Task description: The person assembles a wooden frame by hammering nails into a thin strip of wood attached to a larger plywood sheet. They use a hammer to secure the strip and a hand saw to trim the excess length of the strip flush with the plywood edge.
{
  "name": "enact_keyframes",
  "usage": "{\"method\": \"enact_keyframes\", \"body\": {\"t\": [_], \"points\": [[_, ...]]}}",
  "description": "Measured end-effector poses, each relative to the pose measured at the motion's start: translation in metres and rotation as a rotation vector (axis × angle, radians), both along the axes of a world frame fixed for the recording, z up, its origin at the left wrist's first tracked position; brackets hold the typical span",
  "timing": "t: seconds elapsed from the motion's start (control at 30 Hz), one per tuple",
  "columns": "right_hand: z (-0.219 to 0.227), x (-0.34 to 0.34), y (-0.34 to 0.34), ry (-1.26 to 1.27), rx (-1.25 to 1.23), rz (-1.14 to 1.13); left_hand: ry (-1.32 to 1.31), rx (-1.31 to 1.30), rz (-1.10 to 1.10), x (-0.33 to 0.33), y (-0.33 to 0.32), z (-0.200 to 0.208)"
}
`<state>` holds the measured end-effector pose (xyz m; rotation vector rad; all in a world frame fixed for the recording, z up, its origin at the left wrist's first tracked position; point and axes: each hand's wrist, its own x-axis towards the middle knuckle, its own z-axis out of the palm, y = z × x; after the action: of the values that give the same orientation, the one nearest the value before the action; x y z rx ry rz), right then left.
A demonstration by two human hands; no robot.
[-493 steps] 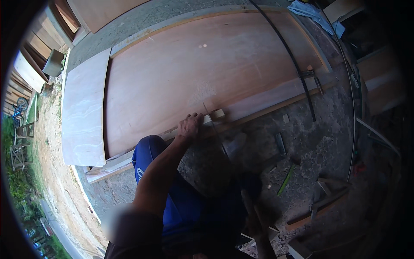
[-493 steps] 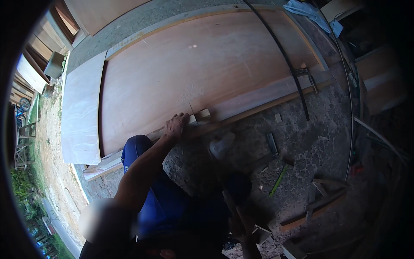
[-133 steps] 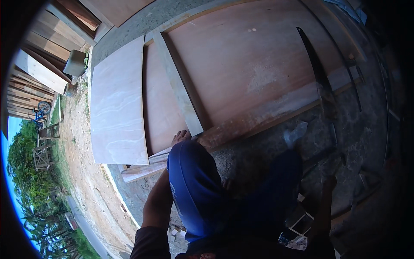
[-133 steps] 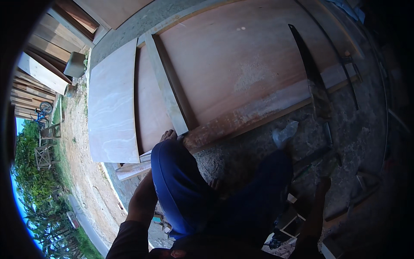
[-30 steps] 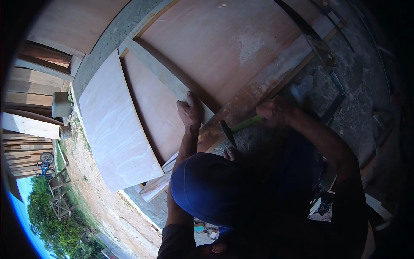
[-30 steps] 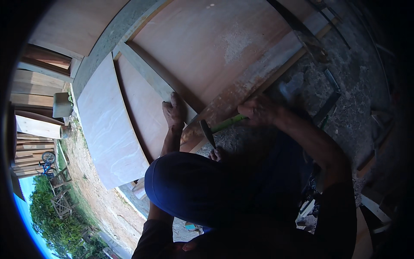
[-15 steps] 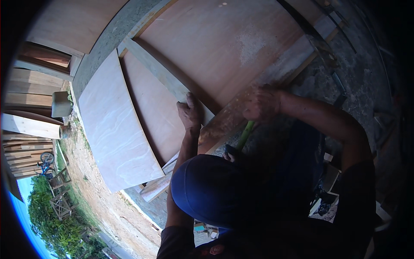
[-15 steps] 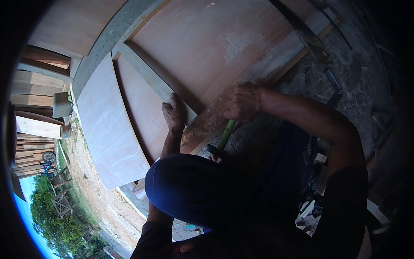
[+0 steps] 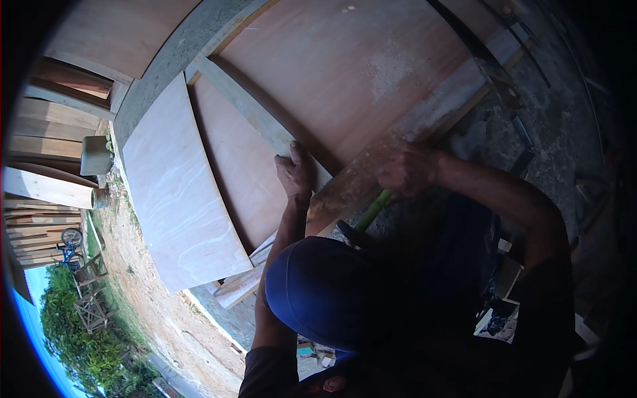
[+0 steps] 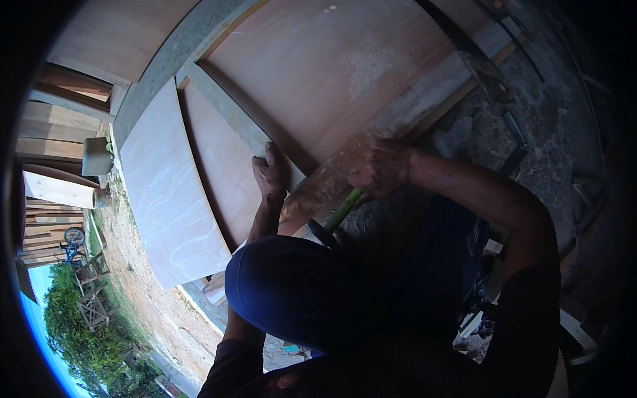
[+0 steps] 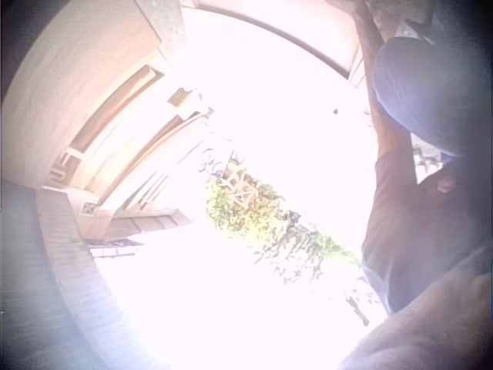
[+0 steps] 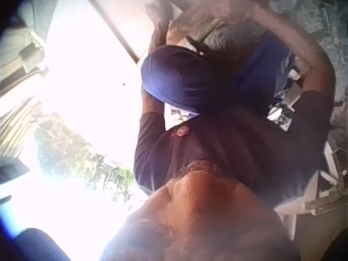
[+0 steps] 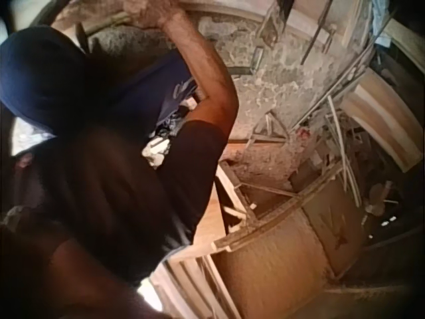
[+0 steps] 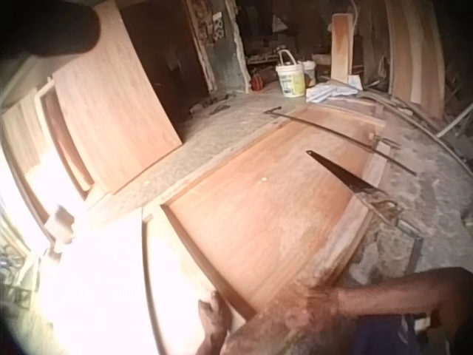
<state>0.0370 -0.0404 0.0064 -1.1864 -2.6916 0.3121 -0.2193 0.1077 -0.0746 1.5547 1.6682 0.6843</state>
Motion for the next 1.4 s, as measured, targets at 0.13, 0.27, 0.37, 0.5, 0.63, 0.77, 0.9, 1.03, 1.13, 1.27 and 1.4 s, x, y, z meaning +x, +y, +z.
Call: {"method": "enact_keyframes", "body": {"t": [0.13,0.27,0.37,0.5,0.63,0.77,0.9,1.03,1.13,1.27,1.4], "points": [[-0.023,0.024,0.031,-0.086,-0.019,-0.282,-0.047,-0.022,-0.032,0.005,0.006,-0.001],[0.0,0.004,0.004,0.058,0.051,-0.069,-0.003,0.008,-0.002,0.008,-0.002,0.007],[-0.008,0.011,0.016,-0.065,0.027,0.001,-0.019,-0.016,-0.018,0.005,0.003,0.003],[-0.034,0.02,-0.006,0.013,0.105,-0.316,-0.026,0.015,-0.001,0.016,-0.003,0.008],[-0.033,-0.004,-0.047,0.151,-0.102,-0.401,-0.025,-0.012,0.023,0.007,-0.002,0.012],[-0.033,-0.018,-0.068,0.244,-0.14,-0.518,-0.082,-0.023,0.004,0.004,0.006,0.001],[-0.032,-0.015,-0.068,0.226,-0.123,-0.446,-0.276,-0.149,0.003,0.003,0.022,-0.003],[-0.039,-0.027,-0.078,0.33,-0.346,-0.575,-0.355,-0.057,0.027,0.007,0.029,-0.006],[-0.029,-0.047,-0.087,0.481,-0.546,-0.733,-0.294,-0.022,0.028,0.01,0.026,-0.005],[-0.031,-0.057,-0.086,0.579,-0.694,-0.878,-0.53,-0.049,0.013,0.007,0.029,-0.01],[-0.014,-0.061,-0.078,0.543,-0.677,-0.936,-0.511,-0.095,0.032,0.007,0.025,-0.004]]}}
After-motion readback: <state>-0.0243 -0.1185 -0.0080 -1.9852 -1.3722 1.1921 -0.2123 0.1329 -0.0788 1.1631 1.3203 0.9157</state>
